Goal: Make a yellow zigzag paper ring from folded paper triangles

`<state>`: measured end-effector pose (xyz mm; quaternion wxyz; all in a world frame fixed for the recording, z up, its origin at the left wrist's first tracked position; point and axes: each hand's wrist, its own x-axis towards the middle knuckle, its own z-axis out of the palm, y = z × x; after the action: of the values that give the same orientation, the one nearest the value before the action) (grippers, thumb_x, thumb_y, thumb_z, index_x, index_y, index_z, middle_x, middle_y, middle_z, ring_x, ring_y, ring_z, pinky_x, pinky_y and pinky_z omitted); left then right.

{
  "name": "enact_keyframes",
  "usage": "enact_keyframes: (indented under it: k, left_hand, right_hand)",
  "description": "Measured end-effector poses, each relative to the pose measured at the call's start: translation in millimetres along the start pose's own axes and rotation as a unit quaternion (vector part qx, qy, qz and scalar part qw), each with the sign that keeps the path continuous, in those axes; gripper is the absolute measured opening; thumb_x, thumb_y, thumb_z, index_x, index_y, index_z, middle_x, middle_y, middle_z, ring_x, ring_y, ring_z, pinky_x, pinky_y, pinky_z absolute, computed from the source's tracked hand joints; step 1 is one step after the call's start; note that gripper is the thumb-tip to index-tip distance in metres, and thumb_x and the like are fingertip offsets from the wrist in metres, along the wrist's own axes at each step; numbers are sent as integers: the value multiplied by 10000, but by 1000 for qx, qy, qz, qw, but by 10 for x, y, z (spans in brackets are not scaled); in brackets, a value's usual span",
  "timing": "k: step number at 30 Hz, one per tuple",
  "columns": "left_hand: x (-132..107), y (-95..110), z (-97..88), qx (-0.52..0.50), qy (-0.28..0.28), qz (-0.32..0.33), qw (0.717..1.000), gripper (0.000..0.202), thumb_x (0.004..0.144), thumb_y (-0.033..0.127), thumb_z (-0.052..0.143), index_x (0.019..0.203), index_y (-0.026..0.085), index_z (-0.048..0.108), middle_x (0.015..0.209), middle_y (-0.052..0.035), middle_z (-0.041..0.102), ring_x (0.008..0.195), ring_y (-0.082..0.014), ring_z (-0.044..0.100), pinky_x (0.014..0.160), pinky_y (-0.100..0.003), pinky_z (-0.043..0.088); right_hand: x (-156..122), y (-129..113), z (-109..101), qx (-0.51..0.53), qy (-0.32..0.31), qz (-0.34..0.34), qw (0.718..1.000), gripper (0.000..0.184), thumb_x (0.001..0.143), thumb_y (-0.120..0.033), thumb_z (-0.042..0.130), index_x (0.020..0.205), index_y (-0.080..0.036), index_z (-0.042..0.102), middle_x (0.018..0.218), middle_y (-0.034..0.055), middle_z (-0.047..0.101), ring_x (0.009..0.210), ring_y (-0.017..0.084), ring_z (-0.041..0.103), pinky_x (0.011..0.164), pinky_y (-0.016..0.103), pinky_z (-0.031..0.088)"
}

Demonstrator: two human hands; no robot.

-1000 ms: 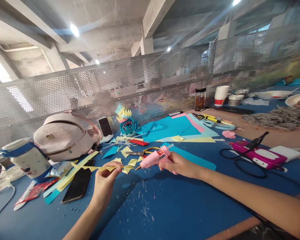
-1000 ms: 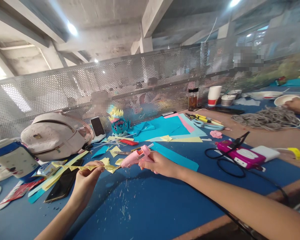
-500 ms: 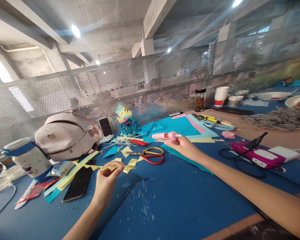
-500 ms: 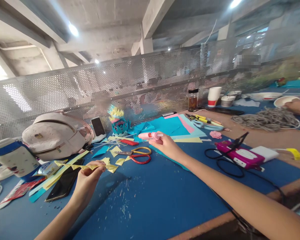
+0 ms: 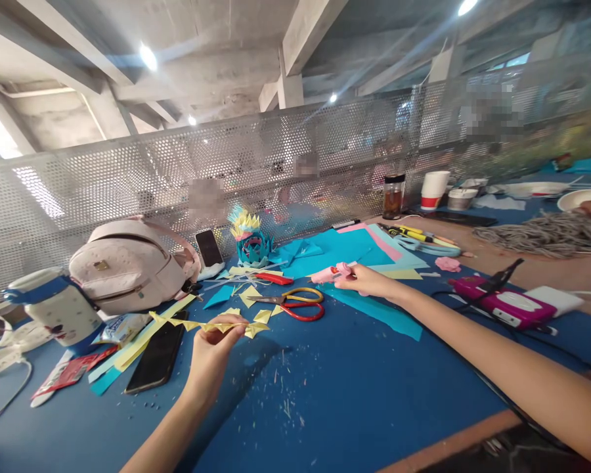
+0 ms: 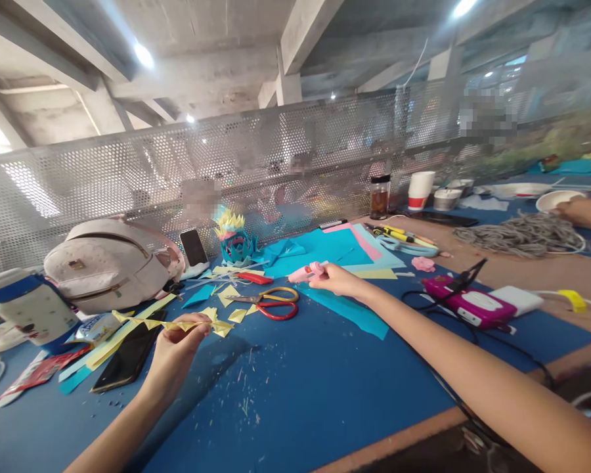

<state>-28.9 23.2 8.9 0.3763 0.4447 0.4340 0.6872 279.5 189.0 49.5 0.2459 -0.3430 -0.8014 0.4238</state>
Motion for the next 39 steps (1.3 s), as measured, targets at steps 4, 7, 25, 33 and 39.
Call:
enact_keyframes:
  k: [4, 7, 25, 33, 39]
  left_hand:
    - [-2, -1, 9, 2, 5, 0, 1000, 148, 675, 271, 835, 702, 175, 726, 792, -31, 683, 814, -163, 584, 726, -232, 456]
    - [0, -7, 8, -1, 4, -5, 1000, 141, 681, 270, 833, 706, 182, 727, 791, -22, 683, 811, -153, 579, 730, -222, 454]
    - [25, 57, -12, -60, 79, -20, 995, 229, 615, 298, 875, 752, 174, 740, 800, -1, 676, 732, -103, 553, 721, -184, 448]
    - [28, 99, -5, -72, 101, -6, 992, 211, 614, 283, 869, 739, 184, 731, 778, 7, 688, 709, -99, 571, 708, -192, 455]
    - [24, 107, 19, -70, 101, -1, 992, 221, 591, 274, 869, 725, 171, 727, 779, -14, 685, 665, -112, 569, 694, -236, 477]
  right_hand:
    - [-1, 111, -56, 8, 1, 38, 999, 334, 721, -361, 675, 994, -175, 721, 802, 56, 734, 421, 61, 370, 335, 175, 255]
    - [11, 182, -112, 10, 13, 59, 998, 301, 706, -384, 710, 911, -164, 714, 686, 52, 701, 416, 78, 394, 352, 205, 321]
    - [17, -514, 443, -178, 117, -199, 957, 332, 970, -297, 421, 751, -195, 649, 818, 26, 681, 757, 161, 619, 713, 287, 449]
    - [432, -529, 1406, -311, -52, -232, 920, 138, 886, -277, 644, 1004, -213, 676, 992, 37, 679, 967, 217, 609, 704, 260, 420]
    - [727, -430, 1652, -297, -43, -231, 925, 122, 849, -284, 680, 804, -171, 664, 827, 40, 644, 853, 206, 592, 639, 247, 354]
